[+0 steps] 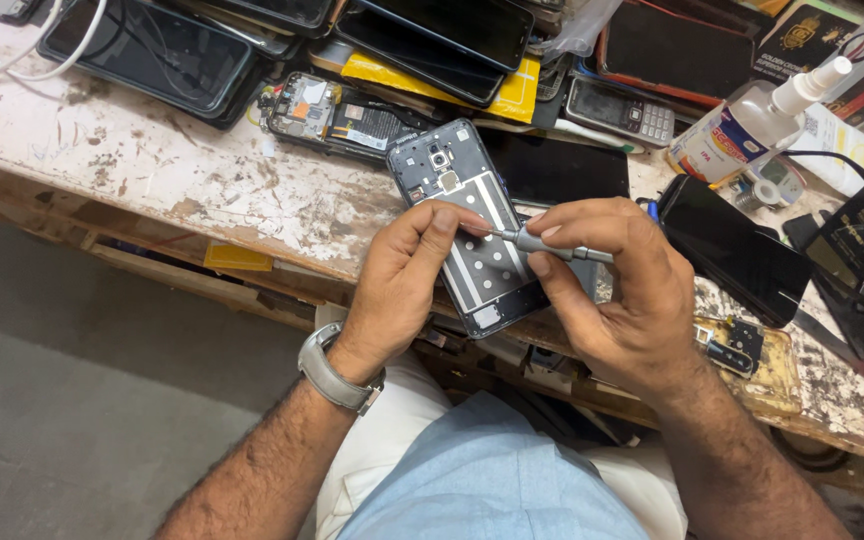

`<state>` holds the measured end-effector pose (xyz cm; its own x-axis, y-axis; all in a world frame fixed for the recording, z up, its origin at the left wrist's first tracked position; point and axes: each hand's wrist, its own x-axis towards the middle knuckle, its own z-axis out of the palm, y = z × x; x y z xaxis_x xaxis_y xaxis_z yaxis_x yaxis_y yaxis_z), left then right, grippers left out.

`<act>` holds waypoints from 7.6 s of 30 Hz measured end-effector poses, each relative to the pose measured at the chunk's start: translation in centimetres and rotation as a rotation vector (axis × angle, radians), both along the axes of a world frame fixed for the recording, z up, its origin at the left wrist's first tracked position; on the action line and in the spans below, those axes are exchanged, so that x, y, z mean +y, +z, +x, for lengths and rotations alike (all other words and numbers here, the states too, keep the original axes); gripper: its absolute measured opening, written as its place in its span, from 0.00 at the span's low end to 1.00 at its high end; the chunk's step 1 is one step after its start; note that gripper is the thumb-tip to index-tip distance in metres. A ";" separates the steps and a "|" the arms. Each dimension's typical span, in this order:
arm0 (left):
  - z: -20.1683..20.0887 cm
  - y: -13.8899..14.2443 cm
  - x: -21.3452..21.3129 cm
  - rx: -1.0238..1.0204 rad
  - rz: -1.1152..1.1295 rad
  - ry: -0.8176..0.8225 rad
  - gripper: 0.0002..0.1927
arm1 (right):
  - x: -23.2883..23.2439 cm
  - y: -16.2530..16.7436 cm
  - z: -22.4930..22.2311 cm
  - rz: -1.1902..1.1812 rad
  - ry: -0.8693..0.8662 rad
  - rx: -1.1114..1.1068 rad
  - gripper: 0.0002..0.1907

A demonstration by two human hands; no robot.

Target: The person uses a screwdriver to remove screws from the back of a disassembled smartphone. They hold the phone with one hand and turn the screwdriver with the other, working on the internal frame.

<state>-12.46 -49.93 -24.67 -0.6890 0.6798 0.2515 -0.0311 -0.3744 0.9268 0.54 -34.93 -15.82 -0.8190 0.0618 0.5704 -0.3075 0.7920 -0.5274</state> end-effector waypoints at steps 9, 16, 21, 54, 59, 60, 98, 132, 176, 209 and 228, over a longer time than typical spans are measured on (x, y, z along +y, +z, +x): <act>4.8 -1.7 1.0 -0.065 0.077 0.095 0.17 | 2.2 -1.0 7.7 0.003 -0.085 -0.048 0.17; 5.4 -4.0 -0.5 0.034 0.062 0.139 0.23 | 1.6 -3.9 8.8 0.163 -0.117 -0.155 0.18; 3.8 -6.7 -0.2 0.098 -0.003 0.164 0.23 | 1.8 -7.3 6.4 0.179 -0.082 -0.163 0.17; 6.1 -6.8 -2.8 0.062 0.019 0.129 0.24 | -2.1 -4.3 6.3 0.323 -0.111 -0.460 0.12; 7.0 -6.0 -2.8 0.036 -0.002 0.122 0.24 | -2.2 -3.5 7.1 0.418 -0.238 -0.451 0.13; 7.0 -5.9 -2.7 0.082 -0.006 0.134 0.24 | -2.1 -3.3 7.2 0.403 -0.109 -0.406 0.13; 10.5 -4.2 -1.2 -0.047 0.168 0.181 0.27 | 1.6 -2.6 11.6 -0.002 -0.149 -0.254 0.11; 10.7 -2.9 -0.2 -0.100 0.229 0.213 0.27 | 3.7 -3.7 13.1 0.068 -0.334 -0.286 0.10; 11.7 -2.0 -3.9 0.159 -0.090 0.158 0.05 | -3.1 -2.7 12.5 0.161 -0.073 -0.020 0.14; 13.8 -4.4 -5.5 0.067 -0.006 0.104 0.36 | -3.9 -5.6 15.7 0.201 -0.139 -0.121 0.15; 14.5 -4.4 -6.2 0.139 -0.032 0.124 0.35 | -4.1 -5.5 15.8 0.278 -0.072 -0.174 0.13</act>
<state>2.04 -56.14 -29.05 -0.7283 0.6007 0.3296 0.1427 -0.3375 0.9304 16.31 -39.05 -21.35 -0.9050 -0.0154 0.4252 -0.1697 0.9295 -0.3274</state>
